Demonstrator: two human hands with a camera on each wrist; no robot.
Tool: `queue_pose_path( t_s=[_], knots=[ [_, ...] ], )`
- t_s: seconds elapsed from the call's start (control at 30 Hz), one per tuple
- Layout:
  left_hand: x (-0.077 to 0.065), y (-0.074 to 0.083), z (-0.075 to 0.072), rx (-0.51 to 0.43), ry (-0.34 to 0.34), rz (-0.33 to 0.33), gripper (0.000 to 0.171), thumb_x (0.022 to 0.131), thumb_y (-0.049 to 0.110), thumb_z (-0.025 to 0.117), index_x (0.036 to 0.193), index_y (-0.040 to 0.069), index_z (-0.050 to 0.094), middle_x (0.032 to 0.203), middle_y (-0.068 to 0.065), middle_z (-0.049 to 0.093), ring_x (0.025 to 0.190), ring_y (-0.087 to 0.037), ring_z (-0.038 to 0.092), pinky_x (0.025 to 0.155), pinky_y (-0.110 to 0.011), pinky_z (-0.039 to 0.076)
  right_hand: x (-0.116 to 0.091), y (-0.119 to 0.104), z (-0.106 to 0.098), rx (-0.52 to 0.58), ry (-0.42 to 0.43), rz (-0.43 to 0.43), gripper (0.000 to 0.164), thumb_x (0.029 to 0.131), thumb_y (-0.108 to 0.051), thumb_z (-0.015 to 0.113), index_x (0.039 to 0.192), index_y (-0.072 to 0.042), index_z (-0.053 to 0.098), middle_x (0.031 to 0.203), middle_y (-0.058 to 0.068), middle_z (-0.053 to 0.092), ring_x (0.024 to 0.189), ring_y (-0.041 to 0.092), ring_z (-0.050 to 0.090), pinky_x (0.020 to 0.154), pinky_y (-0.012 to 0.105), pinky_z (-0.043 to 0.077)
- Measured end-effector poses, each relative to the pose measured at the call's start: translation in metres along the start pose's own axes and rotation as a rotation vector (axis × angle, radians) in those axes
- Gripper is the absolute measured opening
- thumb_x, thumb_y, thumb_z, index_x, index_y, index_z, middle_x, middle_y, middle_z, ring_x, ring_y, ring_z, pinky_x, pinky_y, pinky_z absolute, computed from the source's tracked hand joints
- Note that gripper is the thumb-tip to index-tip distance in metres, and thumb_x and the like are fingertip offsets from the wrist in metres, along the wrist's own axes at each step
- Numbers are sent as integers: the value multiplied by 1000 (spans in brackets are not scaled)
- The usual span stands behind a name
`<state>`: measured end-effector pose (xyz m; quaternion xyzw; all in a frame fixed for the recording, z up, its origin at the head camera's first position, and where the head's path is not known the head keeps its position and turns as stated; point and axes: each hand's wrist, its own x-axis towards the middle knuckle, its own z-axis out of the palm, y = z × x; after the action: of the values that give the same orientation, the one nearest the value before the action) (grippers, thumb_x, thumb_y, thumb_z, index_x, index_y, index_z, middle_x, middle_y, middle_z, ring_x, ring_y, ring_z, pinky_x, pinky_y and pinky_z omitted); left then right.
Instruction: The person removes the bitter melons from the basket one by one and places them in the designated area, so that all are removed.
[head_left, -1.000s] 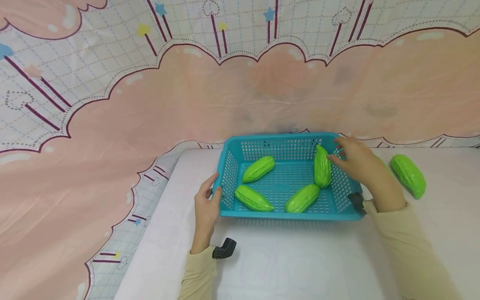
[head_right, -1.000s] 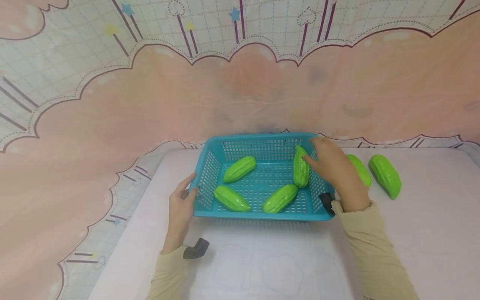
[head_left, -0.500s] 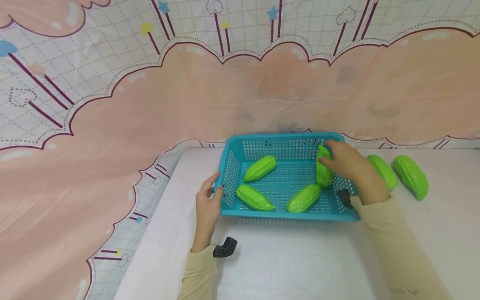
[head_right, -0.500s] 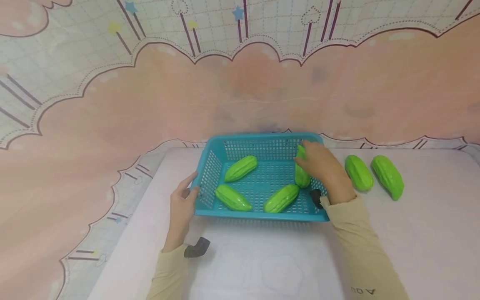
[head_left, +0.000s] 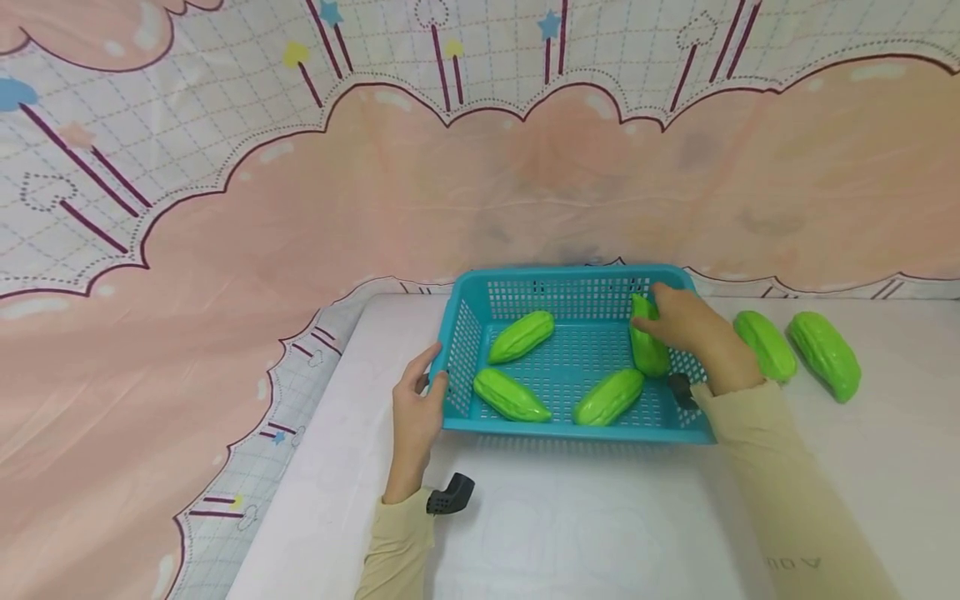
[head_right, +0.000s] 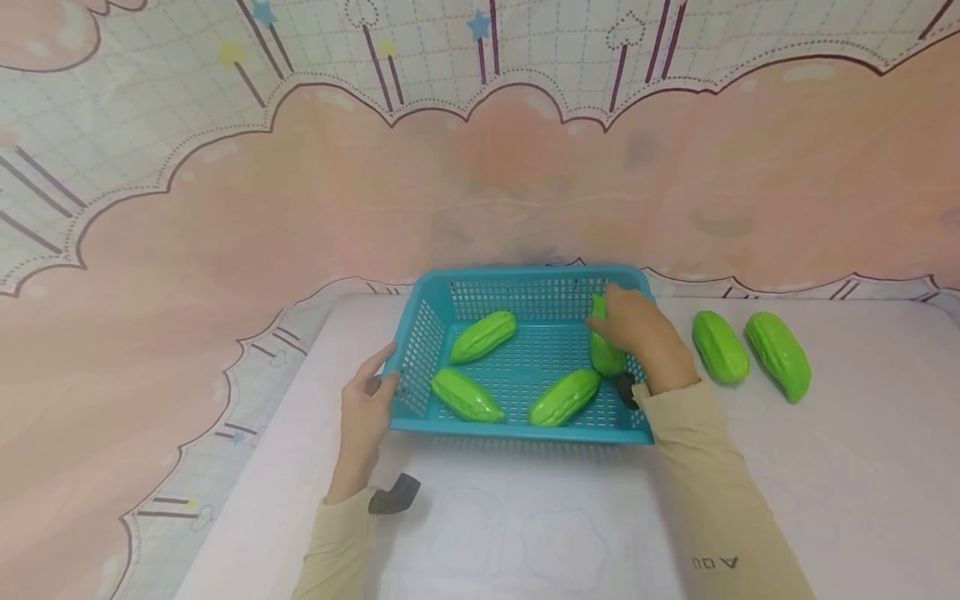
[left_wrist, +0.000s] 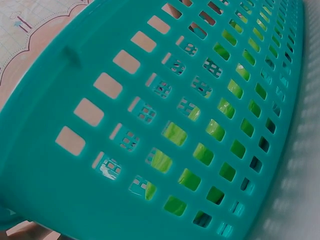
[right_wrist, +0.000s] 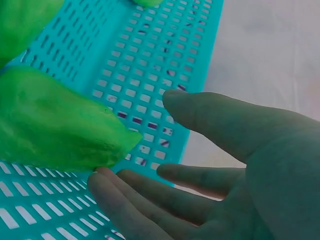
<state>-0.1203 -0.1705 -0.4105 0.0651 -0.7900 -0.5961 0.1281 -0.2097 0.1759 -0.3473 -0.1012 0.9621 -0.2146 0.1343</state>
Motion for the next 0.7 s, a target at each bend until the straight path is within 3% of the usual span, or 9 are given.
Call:
queue_pose_path(
  t_s=[0.2,0.43,0.7],
  knots=[
    [1,-2,0,-4,1,9,43,98,6,52,141,13,56,150,-6,48,132,-28,49,108,-52,41,7,-1,1,-40,-17,-40,71,99,-23,58,142,23,26,145,44,31,132,58,36,108,64,33],
    [1,0,2,7,4,-14,43,98,8,53,141,15,56,149,-5,48,126,-28,54,100,-51,49,13,-2,3,-65,-62,-46,70,97,-24,60,141,22,30,142,43,37,130,58,40,107,64,35],
    [1,-1,1,4,0,-4,43,98,9,53,140,16,57,148,-4,49,124,-28,56,98,-50,50,19,-5,10,-64,-115,-55,67,95,-22,62,141,19,34,140,41,42,127,55,44,105,64,38]
  ],
)
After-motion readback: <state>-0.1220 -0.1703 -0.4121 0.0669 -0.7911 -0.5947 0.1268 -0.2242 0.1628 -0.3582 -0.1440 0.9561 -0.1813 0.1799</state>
